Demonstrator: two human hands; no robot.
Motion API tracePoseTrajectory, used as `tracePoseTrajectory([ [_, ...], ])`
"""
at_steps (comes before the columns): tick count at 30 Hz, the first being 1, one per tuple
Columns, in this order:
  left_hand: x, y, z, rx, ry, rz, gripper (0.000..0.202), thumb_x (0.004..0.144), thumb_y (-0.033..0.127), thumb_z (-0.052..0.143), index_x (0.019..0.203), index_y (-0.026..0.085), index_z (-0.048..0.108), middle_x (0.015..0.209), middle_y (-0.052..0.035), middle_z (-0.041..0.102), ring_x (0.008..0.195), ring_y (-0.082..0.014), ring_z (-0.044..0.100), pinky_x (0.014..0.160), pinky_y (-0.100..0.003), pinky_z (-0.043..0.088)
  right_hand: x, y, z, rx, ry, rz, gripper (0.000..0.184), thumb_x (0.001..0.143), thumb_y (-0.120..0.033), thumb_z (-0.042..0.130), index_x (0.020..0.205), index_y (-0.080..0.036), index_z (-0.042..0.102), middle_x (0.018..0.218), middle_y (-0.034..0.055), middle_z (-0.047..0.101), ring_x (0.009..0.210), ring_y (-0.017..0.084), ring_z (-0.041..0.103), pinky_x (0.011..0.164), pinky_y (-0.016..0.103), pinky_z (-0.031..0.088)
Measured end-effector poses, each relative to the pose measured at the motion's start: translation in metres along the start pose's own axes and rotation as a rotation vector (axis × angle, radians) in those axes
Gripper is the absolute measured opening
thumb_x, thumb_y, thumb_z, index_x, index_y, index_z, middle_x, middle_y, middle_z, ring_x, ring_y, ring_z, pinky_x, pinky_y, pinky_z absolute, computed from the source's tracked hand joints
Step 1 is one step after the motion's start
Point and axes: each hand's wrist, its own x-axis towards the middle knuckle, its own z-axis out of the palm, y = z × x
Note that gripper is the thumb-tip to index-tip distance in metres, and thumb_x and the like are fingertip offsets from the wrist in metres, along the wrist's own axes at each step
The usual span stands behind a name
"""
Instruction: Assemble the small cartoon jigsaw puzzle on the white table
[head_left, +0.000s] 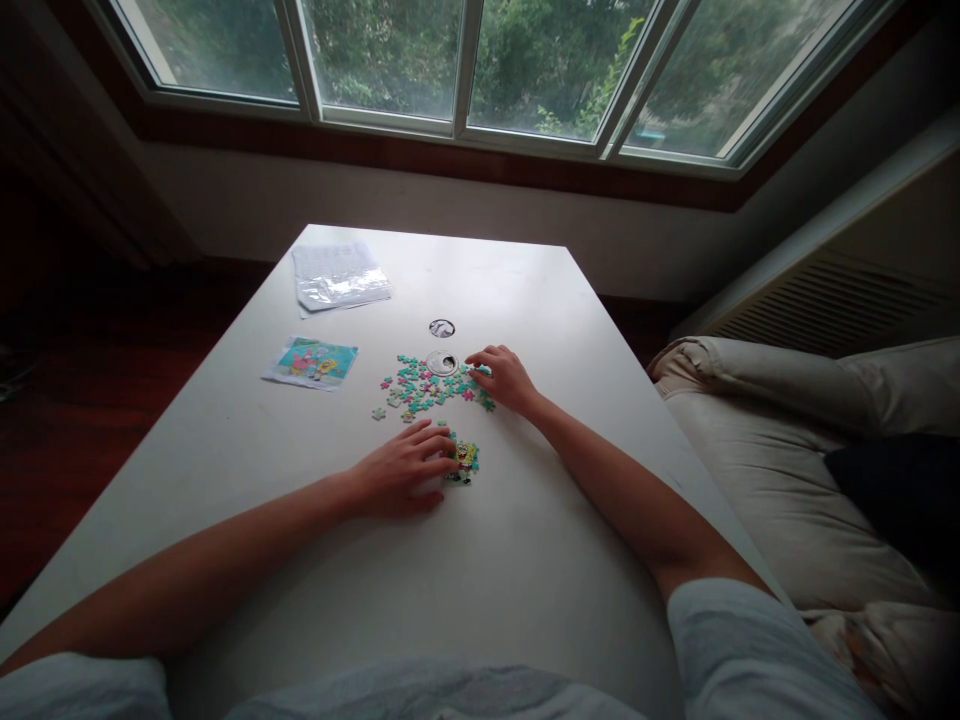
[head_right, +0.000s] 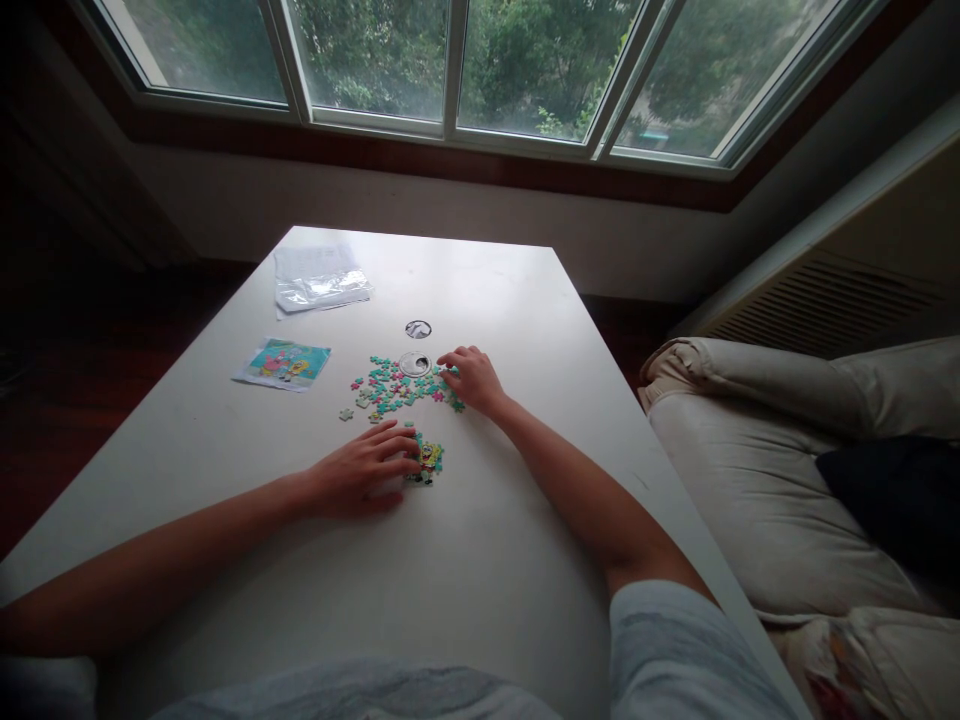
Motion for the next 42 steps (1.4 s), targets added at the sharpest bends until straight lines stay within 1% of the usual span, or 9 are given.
tracePoseTrajectory([
  [3,0.0,-0.002,0.001,-0.014,0.007,0.001,0.041,0.091,0.035,0.06,0.131,0.025,0.059,0.132,-0.0106,0.061,0.136,-0.029,0.047,0.124,-0.053,0.023,0.007,0.0,0.004,-0.068,-0.031,-0.002,0.022,0.091,-0.031,0.066,0.111,-0.024,0.074,0.103,0.008,0.068,0.1,0.025,0.055,0.09,0.038,0.04],
  [9,0.001,-0.004,0.0,-0.037,0.03,-0.015,0.034,0.094,0.034,0.056,0.127,0.026,0.062,0.127,-0.0093,0.064,0.135,-0.026,0.05,0.125,-0.053,0.021,0.018,-0.01,0.0,-0.121,-0.12,0.019,0.014,0.089,-0.027,0.066,0.099,-0.022,0.073,0.099,0.0082,0.066,0.098,0.024,0.054,0.087,0.036,0.039],
  [13,0.001,-0.004,-0.001,-0.019,0.062,-0.036,0.033,0.094,0.031,0.057,0.126,0.026,0.063,0.126,-0.0081,0.065,0.139,-0.0268,0.046,0.126,-0.054,0.02,0.023,-0.015,-0.004,-0.138,-0.197,0.05,0.009,0.086,-0.025,0.066,0.092,-0.021,0.071,0.099,0.0082,0.067,0.097,0.024,0.056,0.086,0.035,0.038],
  [18,0.0,-0.004,0.0,-0.003,0.066,-0.052,0.032,0.094,0.029,0.055,0.125,0.025,0.064,0.127,-0.0071,0.066,0.139,-0.0258,0.047,0.125,-0.052,0.023,0.025,-0.016,-0.006,-0.151,-0.213,0.048,0.02,0.089,-0.025,0.063,0.107,-0.023,0.07,0.1,0.0079,0.068,0.099,0.025,0.056,0.086,0.036,0.036],
  [27,0.001,-0.005,0.0,0.004,0.051,-0.045,0.03,0.095,0.028,0.054,0.124,0.023,0.063,0.128,-0.0081,0.065,0.137,-0.0258,0.048,0.124,-0.052,0.025,0.032,-0.007,-0.008,-0.16,-0.322,0.019,0.016,0.085,-0.028,0.067,0.1,-0.022,0.069,0.106,0.0084,0.065,0.102,0.025,0.055,0.085,0.035,0.037],
  [32,0.0,-0.006,0.002,0.035,0.056,-0.056,0.031,0.095,0.025,0.052,0.125,0.024,0.062,0.131,-0.0074,0.065,0.139,-0.0259,0.047,0.125,-0.052,0.023,0.03,-0.008,-0.009,-0.133,-0.296,0.007,0.021,0.086,-0.025,0.066,0.106,-0.025,0.069,0.105,0.0074,0.065,0.101,0.025,0.056,0.086,0.035,0.037],
  [34,0.0,-0.006,0.003,0.047,0.068,-0.072,0.033,0.095,0.022,0.052,0.126,0.024,0.061,0.133,-0.0066,0.064,0.139,-0.0257,0.046,0.125,-0.052,0.022,0.03,-0.007,-0.01,-0.125,-0.299,-0.001,0.02,0.086,-0.026,0.066,0.105,-0.025,0.069,0.104,0.0074,0.065,0.101,0.025,0.056,0.085,0.035,0.036],
  [38,0.0,-0.006,0.002,0.049,0.068,-0.077,0.035,0.094,0.021,0.052,0.128,0.025,0.06,0.134,-0.0067,0.064,0.137,-0.0252,0.048,0.123,-0.051,0.027,0.034,-0.004,-0.011,-0.131,-0.347,-0.023,0.02,0.085,-0.027,0.066,0.104,-0.023,0.068,0.106,0.008,0.066,0.1,0.025,0.056,0.084,0.034,0.036],
  [42,0.0,-0.005,0.001,0.049,0.073,-0.072,0.034,0.094,0.022,0.053,0.127,0.024,0.061,0.133,-0.0076,0.064,0.137,-0.025,0.048,0.122,-0.049,0.029,0.035,-0.004,-0.011,-0.107,-0.323,-0.052,0.02,0.082,-0.023,0.066,0.102,-0.022,0.065,0.103,0.0058,0.068,0.097,0.023,0.057,0.084,0.033,0.036],
])
